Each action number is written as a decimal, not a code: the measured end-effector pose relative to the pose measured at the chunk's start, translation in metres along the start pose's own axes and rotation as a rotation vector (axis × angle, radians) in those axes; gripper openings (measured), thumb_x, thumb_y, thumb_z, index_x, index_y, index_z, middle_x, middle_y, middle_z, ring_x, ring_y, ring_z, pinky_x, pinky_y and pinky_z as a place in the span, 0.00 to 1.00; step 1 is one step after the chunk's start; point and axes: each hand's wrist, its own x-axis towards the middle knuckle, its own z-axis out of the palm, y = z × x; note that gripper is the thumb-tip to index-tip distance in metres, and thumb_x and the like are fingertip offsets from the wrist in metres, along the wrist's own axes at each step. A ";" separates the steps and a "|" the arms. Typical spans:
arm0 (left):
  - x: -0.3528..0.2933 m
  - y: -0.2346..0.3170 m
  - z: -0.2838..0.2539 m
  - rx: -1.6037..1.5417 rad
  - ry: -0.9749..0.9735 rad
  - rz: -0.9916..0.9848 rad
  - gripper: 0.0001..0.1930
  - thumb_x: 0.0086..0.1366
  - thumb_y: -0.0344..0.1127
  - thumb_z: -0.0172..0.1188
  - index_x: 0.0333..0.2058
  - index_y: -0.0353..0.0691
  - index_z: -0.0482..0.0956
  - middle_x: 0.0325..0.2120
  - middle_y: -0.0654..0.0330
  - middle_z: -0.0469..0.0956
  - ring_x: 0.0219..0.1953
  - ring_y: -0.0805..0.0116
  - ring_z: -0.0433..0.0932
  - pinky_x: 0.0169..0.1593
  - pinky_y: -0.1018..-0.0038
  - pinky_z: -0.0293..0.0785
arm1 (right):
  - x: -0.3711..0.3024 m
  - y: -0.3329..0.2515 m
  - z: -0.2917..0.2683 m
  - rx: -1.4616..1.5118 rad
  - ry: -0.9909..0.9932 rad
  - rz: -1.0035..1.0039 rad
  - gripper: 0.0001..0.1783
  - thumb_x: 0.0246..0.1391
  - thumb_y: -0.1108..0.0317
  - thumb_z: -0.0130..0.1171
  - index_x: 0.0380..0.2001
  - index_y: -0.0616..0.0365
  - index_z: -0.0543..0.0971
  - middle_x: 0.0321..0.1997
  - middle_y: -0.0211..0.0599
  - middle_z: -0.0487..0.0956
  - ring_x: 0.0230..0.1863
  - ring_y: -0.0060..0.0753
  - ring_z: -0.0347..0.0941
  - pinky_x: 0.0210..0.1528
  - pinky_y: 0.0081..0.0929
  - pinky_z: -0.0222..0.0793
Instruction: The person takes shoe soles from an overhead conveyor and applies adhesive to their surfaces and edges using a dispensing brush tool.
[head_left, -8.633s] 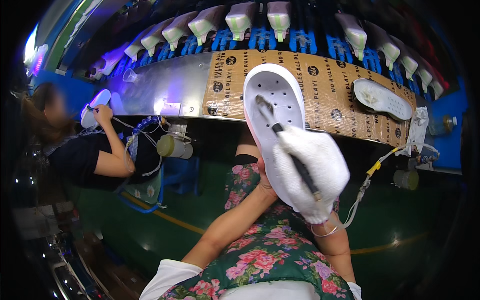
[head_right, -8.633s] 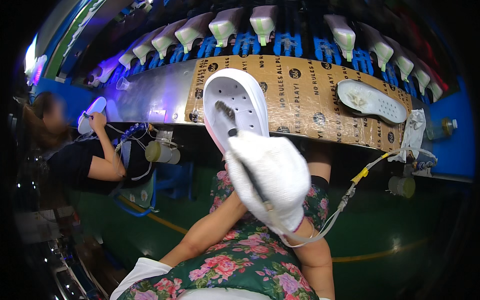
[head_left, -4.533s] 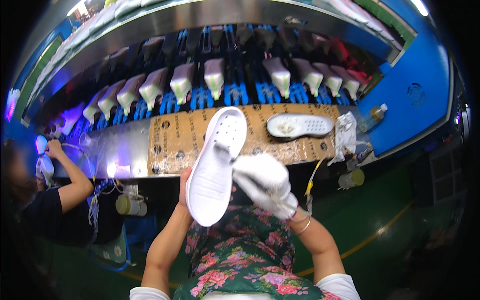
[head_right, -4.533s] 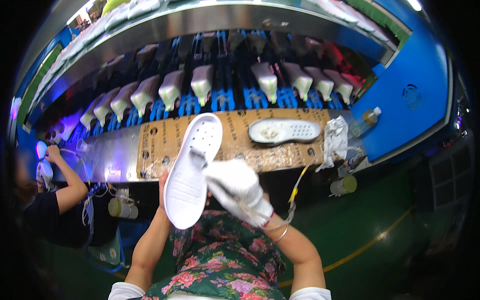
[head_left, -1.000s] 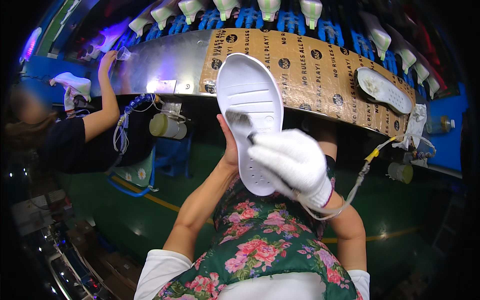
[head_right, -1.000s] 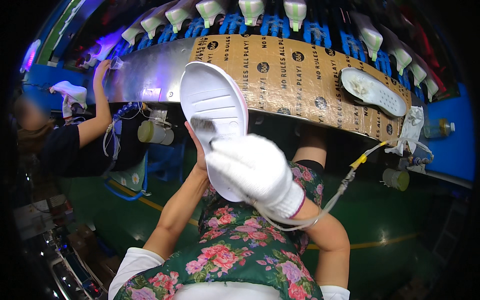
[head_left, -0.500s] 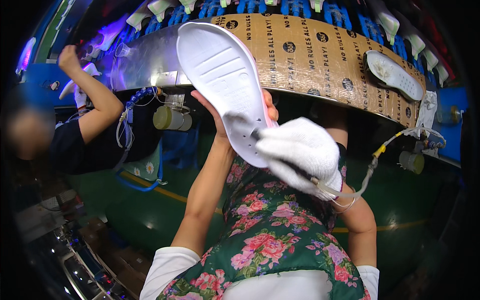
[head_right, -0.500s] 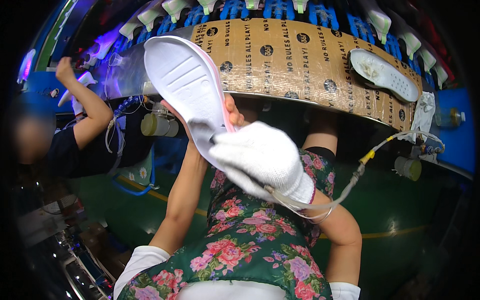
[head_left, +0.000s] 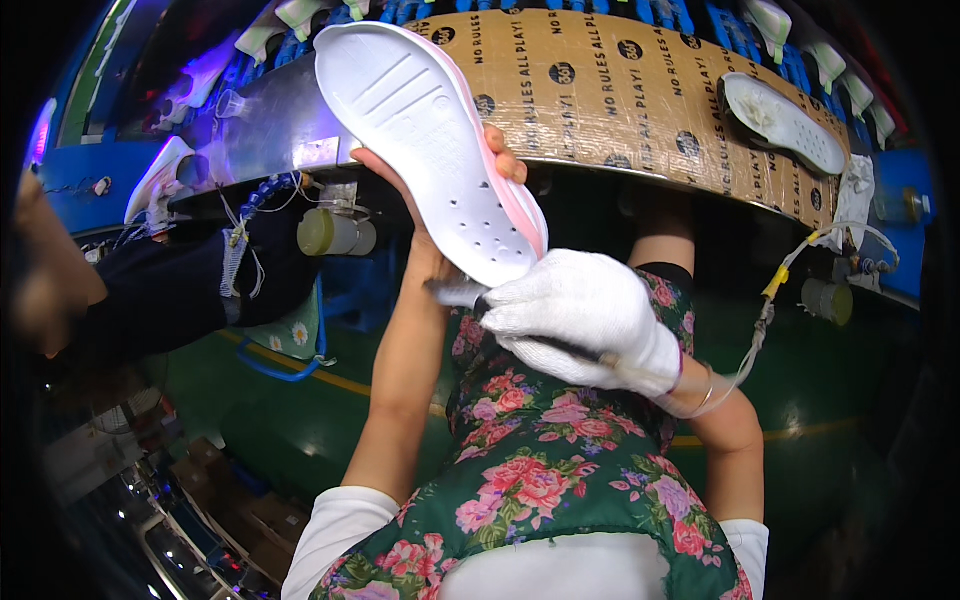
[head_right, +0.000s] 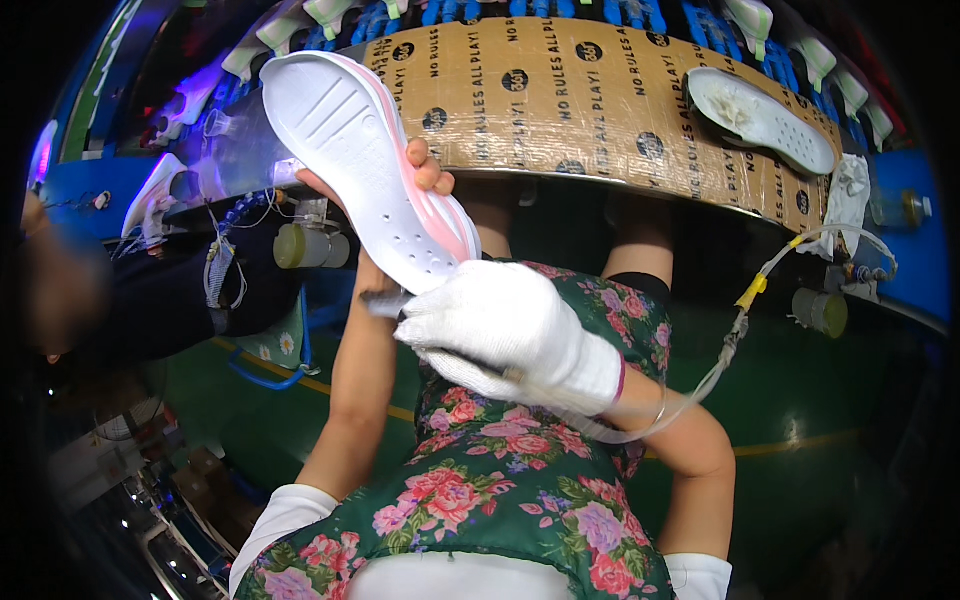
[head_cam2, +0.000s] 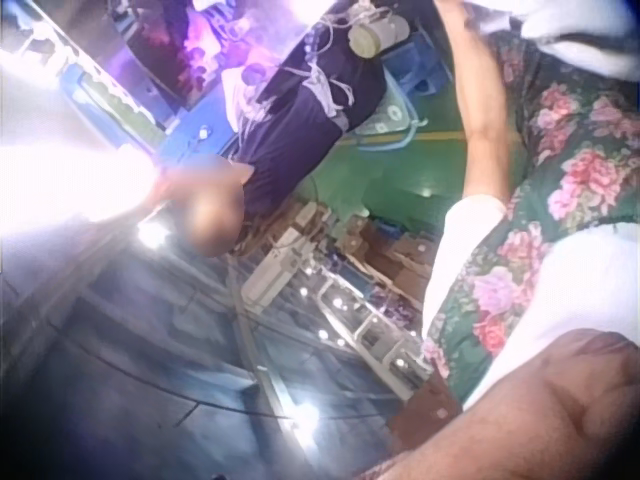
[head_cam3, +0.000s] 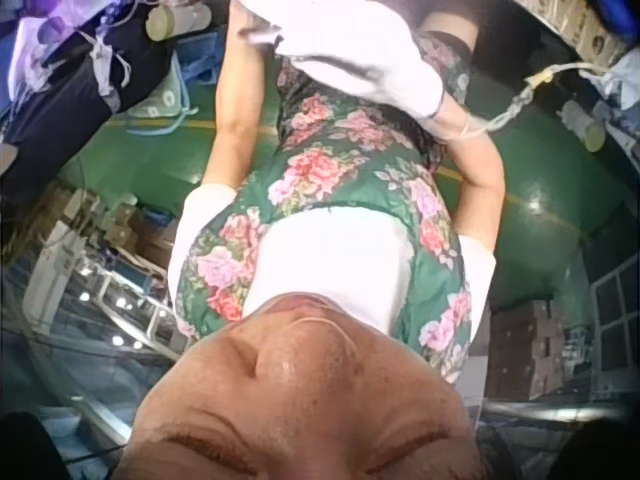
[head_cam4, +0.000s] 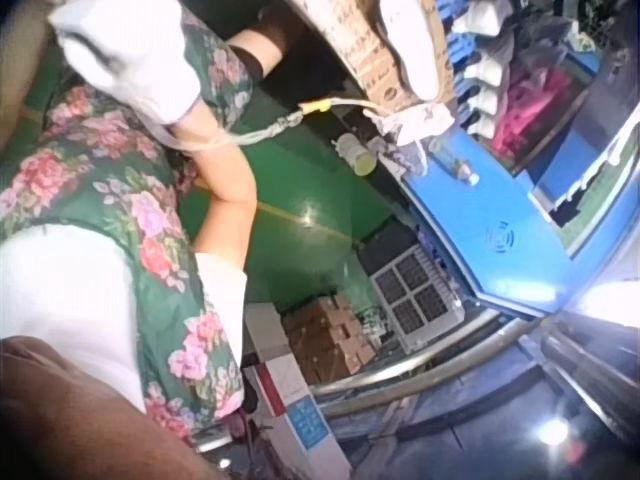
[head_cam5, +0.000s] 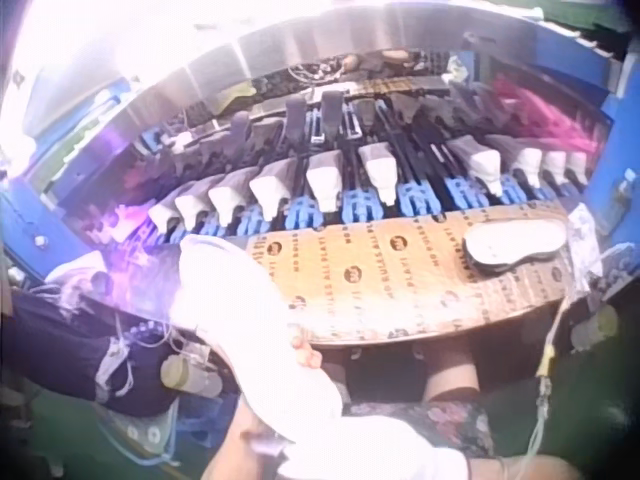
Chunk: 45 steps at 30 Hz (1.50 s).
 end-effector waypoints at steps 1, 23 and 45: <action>0.000 0.001 0.002 -0.009 0.003 -0.029 0.63 0.40 0.95 0.45 0.58 0.41 0.70 0.42 0.47 0.76 0.40 0.49 0.76 0.45 0.54 0.76 | -0.001 0.001 -0.003 0.053 0.003 0.048 0.17 0.46 0.79 0.72 0.42 0.59 0.85 0.38 0.41 0.86 0.34 0.41 0.84 0.36 0.34 0.77; 0.031 0.006 0.002 0.402 -0.024 -0.475 0.66 0.44 0.92 0.46 0.62 0.34 0.71 0.38 0.36 0.82 0.33 0.44 0.87 0.33 0.53 0.88 | -0.013 -0.008 -0.005 -0.020 -0.118 0.131 0.15 0.45 0.76 0.73 0.39 0.59 0.86 0.38 0.42 0.86 0.34 0.42 0.83 0.37 0.33 0.77; 0.065 -0.002 0.042 1.685 0.060 -0.973 0.59 0.56 0.89 0.43 0.64 0.37 0.75 0.62 0.35 0.72 0.65 0.44 0.73 0.63 0.58 0.73 | -0.005 -0.005 -0.022 -0.161 -0.121 0.251 0.15 0.47 0.79 0.72 0.40 0.58 0.85 0.39 0.38 0.86 0.39 0.45 0.83 0.43 0.36 0.77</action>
